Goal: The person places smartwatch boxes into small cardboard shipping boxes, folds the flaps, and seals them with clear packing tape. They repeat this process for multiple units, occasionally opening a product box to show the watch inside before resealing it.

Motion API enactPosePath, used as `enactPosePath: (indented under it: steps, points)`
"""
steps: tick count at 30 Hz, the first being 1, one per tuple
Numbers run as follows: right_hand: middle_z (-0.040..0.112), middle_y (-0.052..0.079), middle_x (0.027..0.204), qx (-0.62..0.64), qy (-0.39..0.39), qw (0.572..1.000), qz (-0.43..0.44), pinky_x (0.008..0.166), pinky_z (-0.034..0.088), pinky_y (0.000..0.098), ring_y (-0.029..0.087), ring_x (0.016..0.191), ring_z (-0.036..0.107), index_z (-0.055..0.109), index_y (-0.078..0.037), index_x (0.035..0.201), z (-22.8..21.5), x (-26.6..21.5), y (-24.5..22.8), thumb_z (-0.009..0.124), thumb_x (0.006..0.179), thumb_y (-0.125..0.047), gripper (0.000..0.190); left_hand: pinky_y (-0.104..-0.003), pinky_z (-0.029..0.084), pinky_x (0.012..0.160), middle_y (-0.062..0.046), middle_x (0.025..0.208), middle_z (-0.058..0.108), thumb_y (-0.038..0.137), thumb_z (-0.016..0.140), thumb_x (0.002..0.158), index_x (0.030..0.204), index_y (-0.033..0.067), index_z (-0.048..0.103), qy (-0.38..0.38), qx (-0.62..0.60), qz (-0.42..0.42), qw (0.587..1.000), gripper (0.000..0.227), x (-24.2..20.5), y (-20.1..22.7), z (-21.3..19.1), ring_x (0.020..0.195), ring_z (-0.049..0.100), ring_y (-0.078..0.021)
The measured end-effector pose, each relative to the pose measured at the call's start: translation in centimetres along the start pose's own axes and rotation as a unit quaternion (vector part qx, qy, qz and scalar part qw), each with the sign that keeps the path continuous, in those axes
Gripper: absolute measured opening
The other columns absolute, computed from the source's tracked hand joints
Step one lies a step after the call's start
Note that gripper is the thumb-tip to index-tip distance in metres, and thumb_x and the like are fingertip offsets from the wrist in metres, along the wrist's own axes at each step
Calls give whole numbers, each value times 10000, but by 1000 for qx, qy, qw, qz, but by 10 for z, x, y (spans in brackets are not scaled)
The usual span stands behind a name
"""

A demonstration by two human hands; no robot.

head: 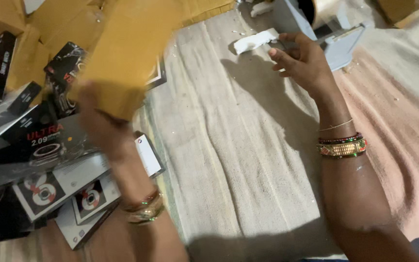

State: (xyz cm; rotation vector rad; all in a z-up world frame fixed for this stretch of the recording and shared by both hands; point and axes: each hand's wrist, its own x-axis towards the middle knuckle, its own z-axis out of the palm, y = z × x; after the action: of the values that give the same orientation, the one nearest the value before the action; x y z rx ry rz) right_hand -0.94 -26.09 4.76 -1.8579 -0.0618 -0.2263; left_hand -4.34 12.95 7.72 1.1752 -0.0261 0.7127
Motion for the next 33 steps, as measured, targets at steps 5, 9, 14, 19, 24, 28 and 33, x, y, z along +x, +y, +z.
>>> enactPosePath:
  steps: [5,9,14,19,24,28,33]
  points:
    - [725,156,1066,-31,-2,999,23,739,611,301,180,916,730,500,3,1425,3,-3,-2,703,998,-294,558,-395,597,1001,-174,1296,570,271,593,1202,1351,-46,497,-150,511,337,777,363,45,67,-54,1178,600,-246]
    - [719,163,1070,-20,-19,1000,6,730,601,306,190,914,719,507,14,1426,8,-3,-2,714,990,-293,572,-363,586,921,-146,1234,561,262,589,1165,1293,-25,526,-135,584,222,769,320,53,56,-63,1097,583,-214]
    - [729,146,1026,-65,-27,998,-4,746,586,298,180,909,721,556,7,1393,6,-3,2,735,981,-289,538,-323,572,822,-111,1158,549,251,585,1120,1220,2,563,-128,571,218,781,269,61,67,-54,996,563,-173]
    - [732,152,1019,-95,-47,994,1,746,585,311,187,907,721,593,12,1341,7,-6,1,764,958,-296,520,-282,558,722,-76,1082,537,239,581,1075,1147,28,599,-117,360,192,905,224,38,40,-38,895,542,-132]
    - [742,156,1029,-108,-52,992,37,716,596,312,187,865,731,595,-6,1330,8,-7,1,758,932,-299,520,-292,561,747,-50,1068,596,249,712,838,1092,49,641,64,-2,-167,984,331,-2,-45,15,930,589,-123]
    - [747,146,1061,-123,-55,991,19,739,612,303,185,882,741,602,-4,1316,7,-3,3,756,937,-294,502,-494,515,975,-135,1236,485,205,899,839,1281,35,515,158,386,27,909,610,-28,-97,52,1094,506,-263]
    - [746,177,1056,-173,-50,983,-45,770,600,336,216,925,743,618,9,1307,8,1,-1,781,948,-294,497,-666,307,1058,-311,1519,360,114,906,662,1413,22,474,5,637,196,746,871,-7,-105,47,1400,276,-460]
